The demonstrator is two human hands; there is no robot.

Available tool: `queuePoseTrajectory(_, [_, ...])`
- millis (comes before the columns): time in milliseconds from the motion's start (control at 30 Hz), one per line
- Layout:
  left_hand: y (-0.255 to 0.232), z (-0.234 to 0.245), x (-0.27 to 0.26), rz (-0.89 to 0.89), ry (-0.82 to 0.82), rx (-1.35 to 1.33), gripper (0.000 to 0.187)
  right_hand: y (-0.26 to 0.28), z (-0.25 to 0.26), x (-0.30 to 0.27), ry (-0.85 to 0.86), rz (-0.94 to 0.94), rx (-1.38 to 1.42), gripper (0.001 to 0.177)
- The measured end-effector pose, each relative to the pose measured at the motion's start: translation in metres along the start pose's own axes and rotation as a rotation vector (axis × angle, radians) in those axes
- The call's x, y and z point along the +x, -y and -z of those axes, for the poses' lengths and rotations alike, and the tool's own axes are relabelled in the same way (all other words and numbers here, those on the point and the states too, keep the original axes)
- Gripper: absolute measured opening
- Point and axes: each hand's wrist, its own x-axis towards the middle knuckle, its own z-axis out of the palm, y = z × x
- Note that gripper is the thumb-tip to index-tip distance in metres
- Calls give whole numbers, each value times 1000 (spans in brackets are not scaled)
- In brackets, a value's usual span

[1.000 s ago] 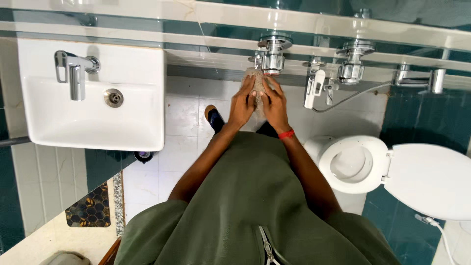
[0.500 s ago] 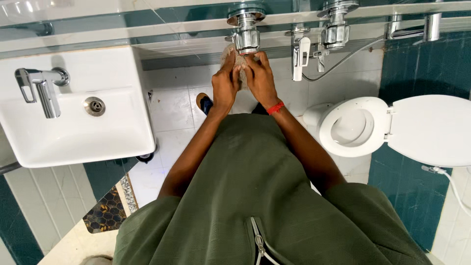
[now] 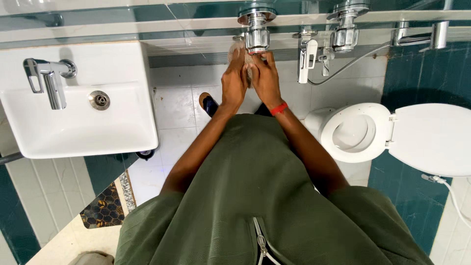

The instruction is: The person holds and folds a cloth by hand, then wipes down the chrome wall fixtures in the bathroom with the cloth.

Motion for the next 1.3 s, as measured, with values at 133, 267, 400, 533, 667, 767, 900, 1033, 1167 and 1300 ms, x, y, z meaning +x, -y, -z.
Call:
queuePoseTrajectory(133, [-3, 9, -13, 187, 191, -16, 51, 7, 14, -16, 11, 131, 8, 43])
queuePoseTrajectory(267, [-1, 7, 7, 16, 84, 19, 46, -6, 6, 1, -22, 113, 32, 33])
queuePoseTrajectory(400, [-12, 7, 34, 83, 71, 9, 46, -19, -5, 28, 32, 2, -126, 15])
queuePoseTrajectory(533, [-18, 8, 23, 111, 97, 13, 51, -9, -1, 17, -46, 109, -89, 24])
queuePoseTrajectory(667, [-13, 15, -1, 225, 204, -24, 48, 8, 10, -11, -15, 130, 10, 45])
queuePoseTrajectory(767, [-12, 19, -11, 6, 109, -39, 53, 8, 8, -3, 51, 15, 38, 40])
queuePoseTrajectory(900, [-9, 14, 31, 88, 93, -86, 45, -2, -2, 22, -33, 76, -108, 18])
queuePoseTrajectory(1033, [-1, 4, 33, -5, 89, 50, 42, -4, -3, 19, -70, 67, -29, 12])
queuePoseTrajectory(1167, [3, 6, -4, -3, 84, -6, 44, -4, 6, -10, -37, 165, 150, 38])
queuePoseTrajectory(1300, [-5, 5, -4, 112, 93, -33, 42, -11, 10, -10, 6, 137, 116, 41])
